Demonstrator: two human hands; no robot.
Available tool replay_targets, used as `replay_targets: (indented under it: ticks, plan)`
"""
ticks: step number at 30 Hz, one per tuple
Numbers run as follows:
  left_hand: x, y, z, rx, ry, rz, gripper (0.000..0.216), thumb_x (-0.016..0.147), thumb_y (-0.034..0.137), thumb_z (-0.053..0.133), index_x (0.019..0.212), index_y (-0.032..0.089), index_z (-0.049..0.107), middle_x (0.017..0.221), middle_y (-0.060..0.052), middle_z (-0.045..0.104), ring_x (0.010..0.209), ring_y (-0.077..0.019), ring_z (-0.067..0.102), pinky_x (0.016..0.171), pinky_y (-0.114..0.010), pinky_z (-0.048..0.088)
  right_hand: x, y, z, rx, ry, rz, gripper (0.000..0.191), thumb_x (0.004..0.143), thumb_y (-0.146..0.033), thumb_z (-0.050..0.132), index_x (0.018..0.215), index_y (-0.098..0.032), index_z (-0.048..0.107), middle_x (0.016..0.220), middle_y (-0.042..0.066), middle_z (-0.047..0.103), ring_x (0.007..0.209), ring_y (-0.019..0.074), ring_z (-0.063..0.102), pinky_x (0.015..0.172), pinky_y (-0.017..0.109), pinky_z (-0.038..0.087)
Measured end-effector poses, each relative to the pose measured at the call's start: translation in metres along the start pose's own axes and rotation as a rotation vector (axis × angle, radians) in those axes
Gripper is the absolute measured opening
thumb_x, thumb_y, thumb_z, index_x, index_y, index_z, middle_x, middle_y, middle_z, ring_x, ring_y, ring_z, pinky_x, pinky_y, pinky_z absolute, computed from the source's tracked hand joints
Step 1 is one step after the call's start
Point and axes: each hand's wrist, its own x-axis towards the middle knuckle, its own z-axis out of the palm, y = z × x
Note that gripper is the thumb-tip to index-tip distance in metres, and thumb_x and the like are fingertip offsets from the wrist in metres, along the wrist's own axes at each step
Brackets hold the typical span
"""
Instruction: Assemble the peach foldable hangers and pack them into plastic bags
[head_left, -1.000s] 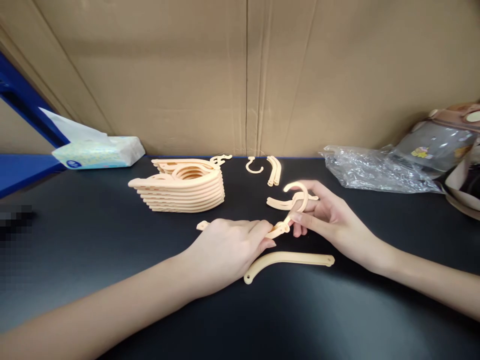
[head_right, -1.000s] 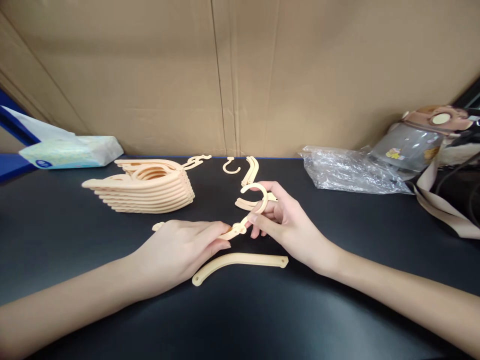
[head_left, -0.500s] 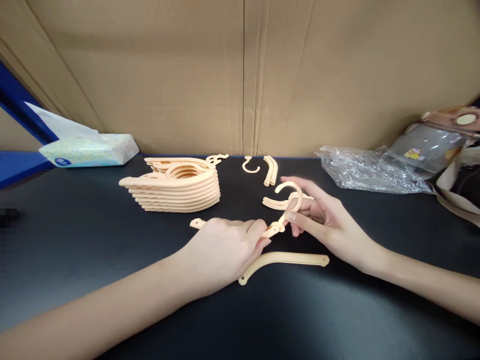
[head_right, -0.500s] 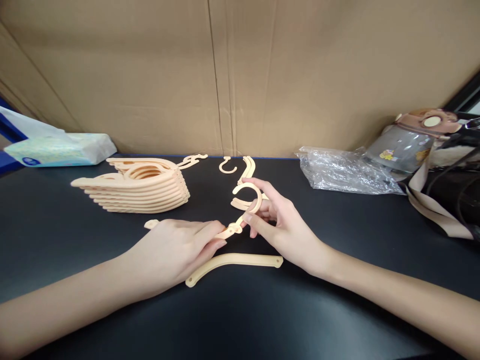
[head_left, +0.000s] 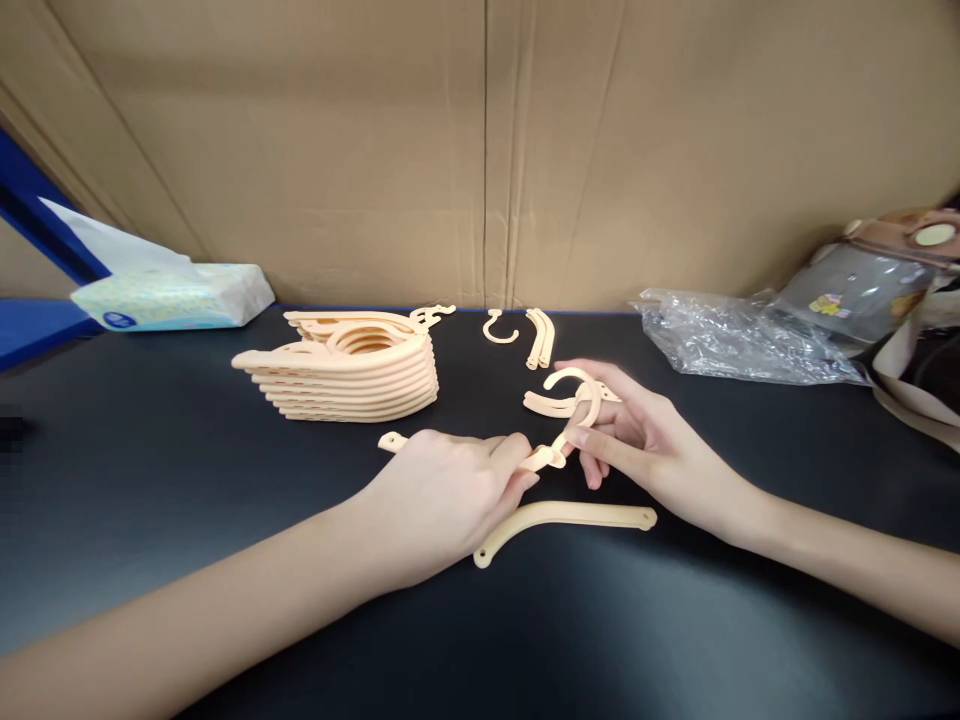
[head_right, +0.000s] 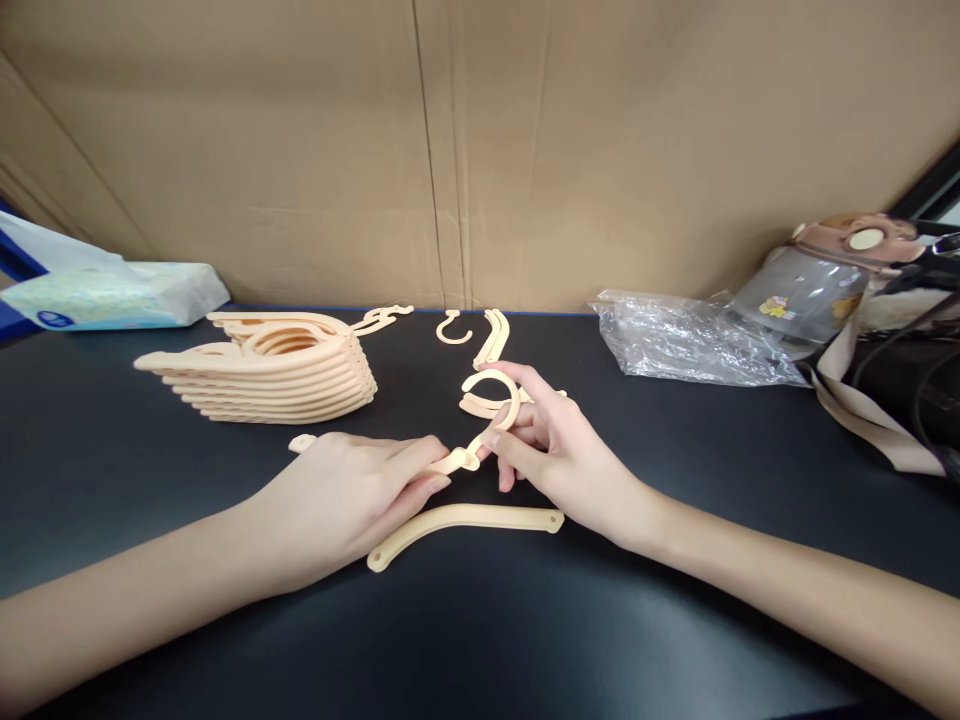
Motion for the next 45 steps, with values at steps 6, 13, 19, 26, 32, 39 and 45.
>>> replay_targets:
  ticks: [6, 13, 19, 26, 32, 39, 45]
  plan:
    - [-0.005, -0.003, -0.004, -0.202, 0.011, -0.046, 0.014, 0.095, 0.024, 0.042, 0.099, 0.019, 0.054, 0.070, 0.002, 0.065, 0.053, -0.0148, 0.059, 0.045, -0.023, 0.025, -0.002, -0.003, 0.001, -0.023, -0.019, -0.011, 0.041, 0.090, -0.023, 0.058, 0.126, -0.023, 0.039, 0.082, -0.002, 0.066, 0.062, 0.0110, 0.063, 0.068, 0.030, 0.053]
    - [-0.008, -0.007, -0.013, -0.950, -0.112, -0.265, 0.015, 0.093, 0.031, 0.045, 0.105, 0.024, 0.052, 0.080, 0.003, 0.061, 0.063, -0.0122, 0.058, 0.049, -0.020, 0.044, -0.007, -0.007, -0.002, -0.436, -0.020, -0.101, 0.035, 0.088, -0.042, 0.062, 0.117, -0.023, 0.056, 0.073, -0.002, 0.065, 0.067, 0.0136, 0.059, 0.061, 0.028, 0.047]
    - [-0.004, -0.013, -0.007, -1.377, -0.116, -0.353, 0.029, 0.094, 0.044, 0.048, 0.089, 0.016, 0.054, 0.073, 0.003, 0.057, 0.056, -0.0077, 0.053, 0.045, -0.016, 0.047, -0.015, -0.011, -0.002, -0.898, -0.270, -0.555, 0.024, 0.090, -0.033, 0.059, 0.105, -0.016, 0.066, 0.095, 0.007, 0.067, 0.083, 0.0177, 0.059, 0.073, 0.032, 0.046]
    - [-0.003, -0.017, -0.001, -1.494, -0.142, -0.395, 0.021, 0.091, 0.035, 0.052, 0.083, 0.016, 0.053, 0.073, -0.001, 0.063, 0.059, -0.0100, 0.059, 0.048, -0.018, 0.052, -0.018, -0.011, 0.004, -0.988, -0.347, -0.669, 0.021, 0.091, -0.010, 0.046, 0.101, -0.014, 0.065, 0.095, 0.008, 0.066, 0.085, 0.0172, 0.057, 0.077, 0.033, 0.044]
    - [-0.003, -0.021, -0.001, -1.562, -0.149, -0.338, 0.020, 0.093, 0.032, 0.053, 0.083, 0.015, 0.056, 0.077, -0.001, 0.067, 0.058, -0.0092, 0.060, 0.049, -0.018, 0.053, -0.018, -0.010, 0.006, -1.047, -0.356, -0.674, 0.022, 0.099, -0.021, 0.043, 0.101, -0.015, 0.064, 0.091, 0.008, 0.064, 0.078, 0.0166, 0.054, 0.071, 0.032, 0.042]
    - [-0.004, -0.018, -0.008, -1.598, -0.135, -0.423, 0.011, 0.092, 0.024, 0.053, 0.095, 0.016, 0.060, 0.083, -0.002, 0.069, 0.062, -0.0108, 0.064, 0.051, -0.020, 0.055, -0.017, -0.006, 0.005, -0.917, -0.337, -0.582, 0.022, 0.099, -0.013, 0.033, 0.101, -0.015, 0.054, 0.087, 0.007, 0.061, 0.074, 0.0156, 0.053, 0.067, 0.028, 0.043]
    - [-0.004, -0.014, -0.014, -1.584, -0.152, -0.484, 0.014, 0.094, 0.025, 0.052, 0.086, 0.015, 0.061, 0.066, 0.001, 0.063, 0.060, -0.0100, 0.062, 0.055, -0.019, 0.055, -0.016, -0.003, -0.004, -0.903, -0.162, -0.423, 0.016, 0.101, -0.029, 0.037, 0.103, -0.019, 0.050, 0.064, -0.003, 0.057, 0.045, 0.0104, 0.044, 0.048, 0.024, 0.033]
